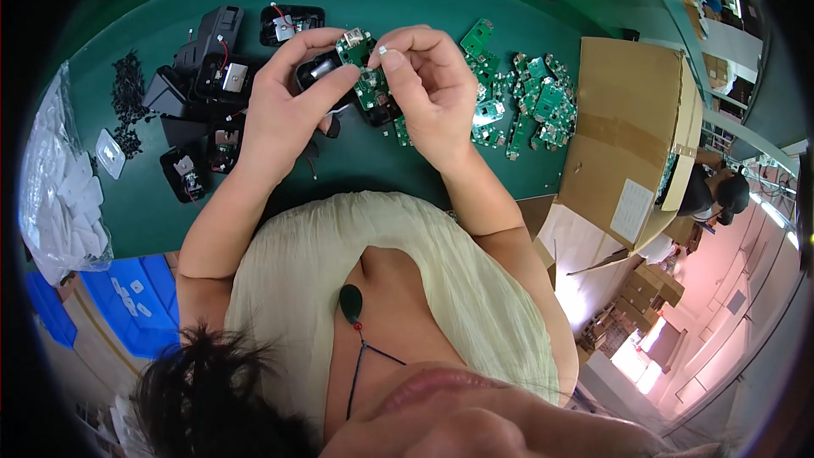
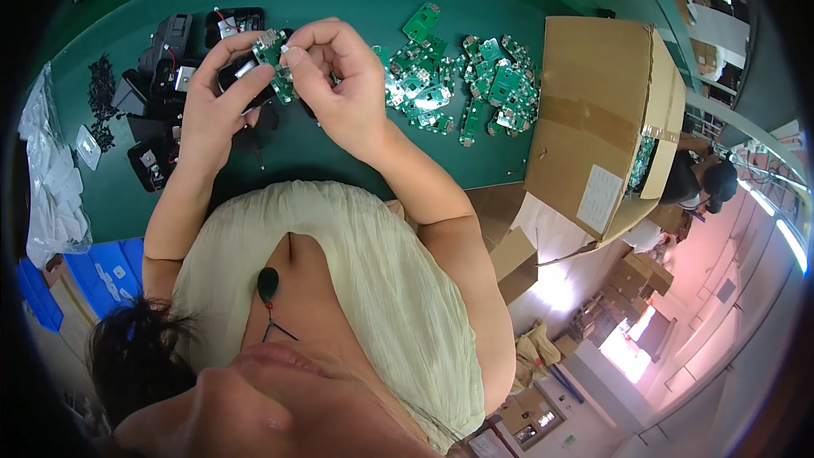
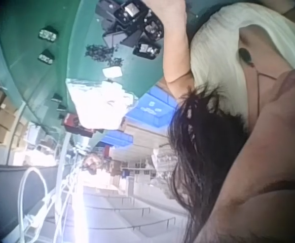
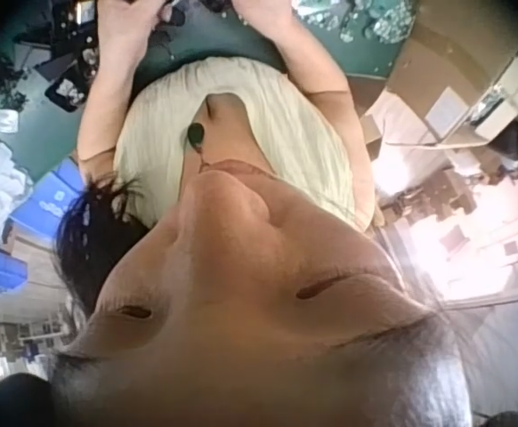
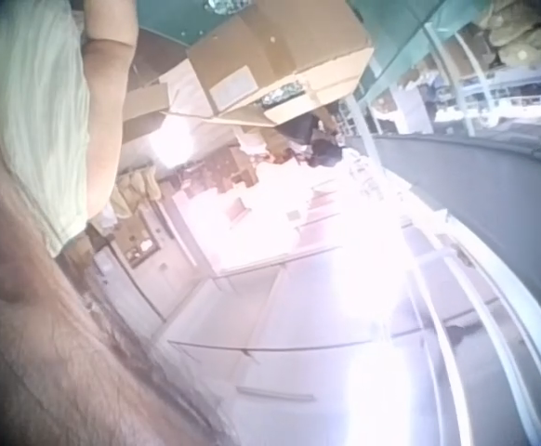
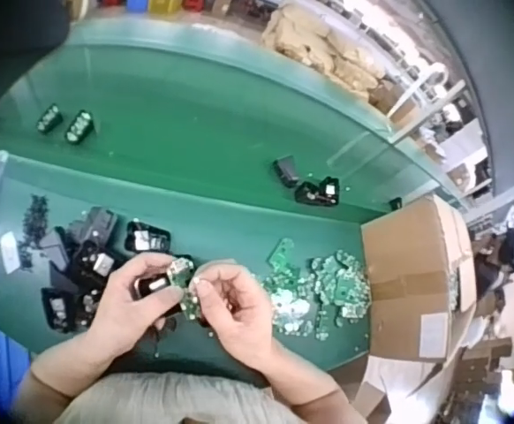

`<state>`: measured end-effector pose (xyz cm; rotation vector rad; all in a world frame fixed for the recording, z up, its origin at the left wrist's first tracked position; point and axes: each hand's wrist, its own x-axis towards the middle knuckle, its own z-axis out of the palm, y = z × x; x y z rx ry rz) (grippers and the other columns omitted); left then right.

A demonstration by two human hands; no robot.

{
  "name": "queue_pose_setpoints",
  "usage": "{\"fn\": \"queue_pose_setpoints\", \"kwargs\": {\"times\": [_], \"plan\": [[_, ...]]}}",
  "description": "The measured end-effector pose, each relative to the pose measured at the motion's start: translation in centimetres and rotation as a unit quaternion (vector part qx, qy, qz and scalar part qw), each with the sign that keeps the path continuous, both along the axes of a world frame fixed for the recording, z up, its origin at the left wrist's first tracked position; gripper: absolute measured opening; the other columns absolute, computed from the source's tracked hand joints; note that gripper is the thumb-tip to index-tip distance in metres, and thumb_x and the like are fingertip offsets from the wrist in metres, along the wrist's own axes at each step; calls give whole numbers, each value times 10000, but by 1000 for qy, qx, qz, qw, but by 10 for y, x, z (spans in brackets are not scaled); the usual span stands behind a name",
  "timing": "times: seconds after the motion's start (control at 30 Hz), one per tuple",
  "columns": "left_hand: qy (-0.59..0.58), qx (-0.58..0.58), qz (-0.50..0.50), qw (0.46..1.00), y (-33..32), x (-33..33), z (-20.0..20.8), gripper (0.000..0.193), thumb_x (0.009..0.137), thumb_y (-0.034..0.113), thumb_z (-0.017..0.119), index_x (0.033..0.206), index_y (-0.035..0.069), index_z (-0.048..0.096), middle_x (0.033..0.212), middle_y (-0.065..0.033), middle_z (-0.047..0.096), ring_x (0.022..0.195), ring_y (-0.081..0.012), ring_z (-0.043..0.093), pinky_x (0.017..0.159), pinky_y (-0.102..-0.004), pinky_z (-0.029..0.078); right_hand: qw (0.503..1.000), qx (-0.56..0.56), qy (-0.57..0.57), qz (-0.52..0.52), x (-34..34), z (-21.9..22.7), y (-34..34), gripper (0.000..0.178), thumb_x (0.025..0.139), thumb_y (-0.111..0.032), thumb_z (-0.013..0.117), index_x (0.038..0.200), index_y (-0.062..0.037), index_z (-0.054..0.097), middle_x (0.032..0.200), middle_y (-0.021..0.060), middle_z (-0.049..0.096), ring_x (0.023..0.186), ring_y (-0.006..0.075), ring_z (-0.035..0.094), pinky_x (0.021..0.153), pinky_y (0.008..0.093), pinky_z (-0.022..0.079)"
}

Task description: The person assembles circuit boards into small black plastic electronic device housings by hand.

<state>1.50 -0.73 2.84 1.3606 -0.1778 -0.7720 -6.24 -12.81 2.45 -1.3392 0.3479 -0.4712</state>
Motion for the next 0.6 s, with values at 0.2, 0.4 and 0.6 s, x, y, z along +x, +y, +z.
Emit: {"fn": "queue_pose_setpoints", "kwargs": {"times": [0.2,0.4,0.6], "plan": [[32,1,8,999,8,9,2,278,753,95,650,1016,44,580,735,16,583,453,-6,423,388,-152,319,913,-403,-56,40,9,14,-22,109,760,49,584,831,6,514,805,61,563,580,76,511,468,185,417],[24,-3,2,1000,10,13,5,282,768,103,638,1030,37,557,669,24,547,449,-15,410,394,-169,315,819,-553,-41,147,18,25,-35,163,686,63,618,792,-15,522,742,50,544,510,102,522,429,199,418],[81,-13,-27,996,13,11,5,364,776,113,635,1096,1,502,653,13,517,458,-28,397,408,-186,314,882,-437,13,178,23,21,-35,108,705,48,617,761,-1,539,733,42,539,550,81,527,471,202,429]]}}
